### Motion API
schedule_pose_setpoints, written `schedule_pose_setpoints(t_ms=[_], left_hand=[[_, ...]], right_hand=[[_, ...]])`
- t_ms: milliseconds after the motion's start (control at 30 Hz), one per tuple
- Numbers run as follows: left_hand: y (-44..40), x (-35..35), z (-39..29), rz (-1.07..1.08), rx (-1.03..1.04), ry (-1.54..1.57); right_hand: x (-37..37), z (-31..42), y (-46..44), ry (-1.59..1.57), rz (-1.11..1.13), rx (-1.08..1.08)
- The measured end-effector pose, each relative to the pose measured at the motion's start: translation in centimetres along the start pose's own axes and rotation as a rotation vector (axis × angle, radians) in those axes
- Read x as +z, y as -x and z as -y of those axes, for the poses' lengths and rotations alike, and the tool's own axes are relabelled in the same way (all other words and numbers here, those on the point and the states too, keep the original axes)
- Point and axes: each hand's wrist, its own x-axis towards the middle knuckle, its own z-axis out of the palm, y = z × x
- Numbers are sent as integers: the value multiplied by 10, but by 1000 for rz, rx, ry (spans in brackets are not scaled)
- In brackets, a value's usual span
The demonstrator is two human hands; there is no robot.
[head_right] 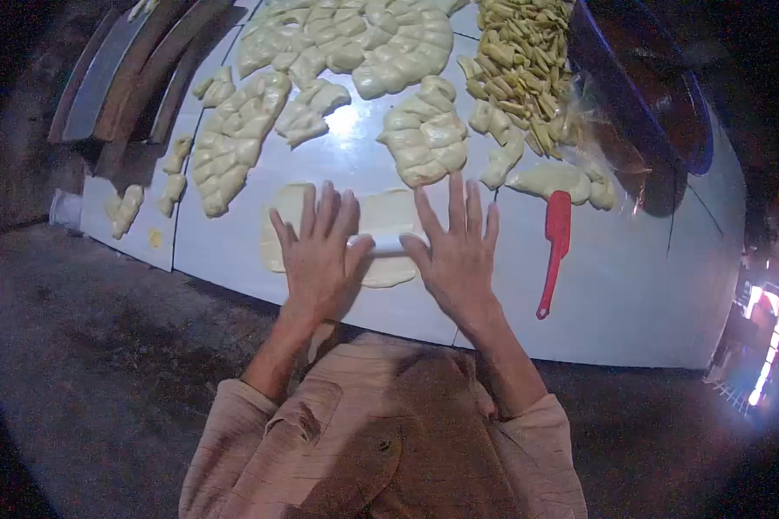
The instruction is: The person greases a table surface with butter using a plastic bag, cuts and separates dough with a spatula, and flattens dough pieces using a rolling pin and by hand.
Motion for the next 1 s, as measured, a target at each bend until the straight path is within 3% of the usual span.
schedule_pose_setpoints(t_ms=[233,300,400,500,633,733,900,1000], left_hand=[[-116,25,31,-163,-100,-74],[-141,33,40,-236,-26,-139],[-150,30,46,-378,60,-97],[-121,7,48,-390,85,55],[-66,-17,54,-434,84,207],[-28,-20,48,-312,110,225],[-15,-11,27,-48,237,221],[-29,2,12,43,246,172]], right_hand=[[19,-17,-101,134,-316,85],[6,-24,-110,40,-408,-87],[1,-26,-82,-186,-356,-379],[12,-34,-57,-98,-180,-280],[-2,-24,-49,-192,-122,-215],[-12,-22,-33,-226,-21,-96],[-22,-43,6,-438,-409,53],[-28,-47,13,-259,-318,339]])
